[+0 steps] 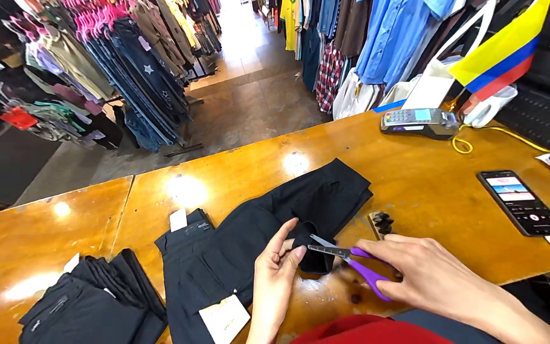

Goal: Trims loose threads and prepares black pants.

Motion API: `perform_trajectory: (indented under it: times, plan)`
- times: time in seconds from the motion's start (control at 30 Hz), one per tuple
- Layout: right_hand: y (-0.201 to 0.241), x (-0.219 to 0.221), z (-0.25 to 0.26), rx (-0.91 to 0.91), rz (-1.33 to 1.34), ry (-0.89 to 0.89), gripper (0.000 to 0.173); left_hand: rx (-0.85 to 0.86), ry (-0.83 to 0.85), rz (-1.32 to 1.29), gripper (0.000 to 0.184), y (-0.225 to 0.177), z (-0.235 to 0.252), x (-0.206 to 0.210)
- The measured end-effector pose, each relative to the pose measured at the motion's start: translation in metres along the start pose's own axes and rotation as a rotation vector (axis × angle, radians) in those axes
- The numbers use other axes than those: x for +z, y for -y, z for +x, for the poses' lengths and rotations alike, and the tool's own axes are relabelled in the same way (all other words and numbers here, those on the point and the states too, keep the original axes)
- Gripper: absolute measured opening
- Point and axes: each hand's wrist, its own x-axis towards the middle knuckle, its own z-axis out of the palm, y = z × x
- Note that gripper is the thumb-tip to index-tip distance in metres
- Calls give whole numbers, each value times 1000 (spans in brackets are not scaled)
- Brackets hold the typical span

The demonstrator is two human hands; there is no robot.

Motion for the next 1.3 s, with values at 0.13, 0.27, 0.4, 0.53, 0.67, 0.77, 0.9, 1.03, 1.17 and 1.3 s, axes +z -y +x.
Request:
perform_trajectory:
  times: [0.13,0.27,0.4,0.53,0.67,0.77,0.9,1.03,1.17,1.3]
  plan:
    - [1,0,3,-85,-65,-63,36,-9,-34,12,52,-2,-2,-1]
    - [4,2,5,-122,-115,-101,35,-30,-63,-10,54,-2,-3,-1]
    - [6,4,3,-127,-113,-109,33,-36,-77,-26,54,-2,-4,0]
    - [5,7,0,-106,-35,-84,31,-28,-76,-2,53,-2,-4,0]
    - [9,7,0,-99,-50,-92,27,-24,-69,15,52,-2,-3,1]
    - [11,8,-1,-103,-95,-115,26,-18,-65,11,52,-3,-2,2]
    - [9,8,-2,-122,-110,-124,22,-16,-69,26,52,-3,-2,3]
    - [6,10,-4,-95,-75,-120,27,-14,-75,39,51,-3,-1,4]
    - [6,12,-7,-67,-72,-104,31,-10,-75,31,51,-3,-2,4]
    - [7,11,-8,-76,-90,-115,31,-11,-79,43,51,-3,-2,5]
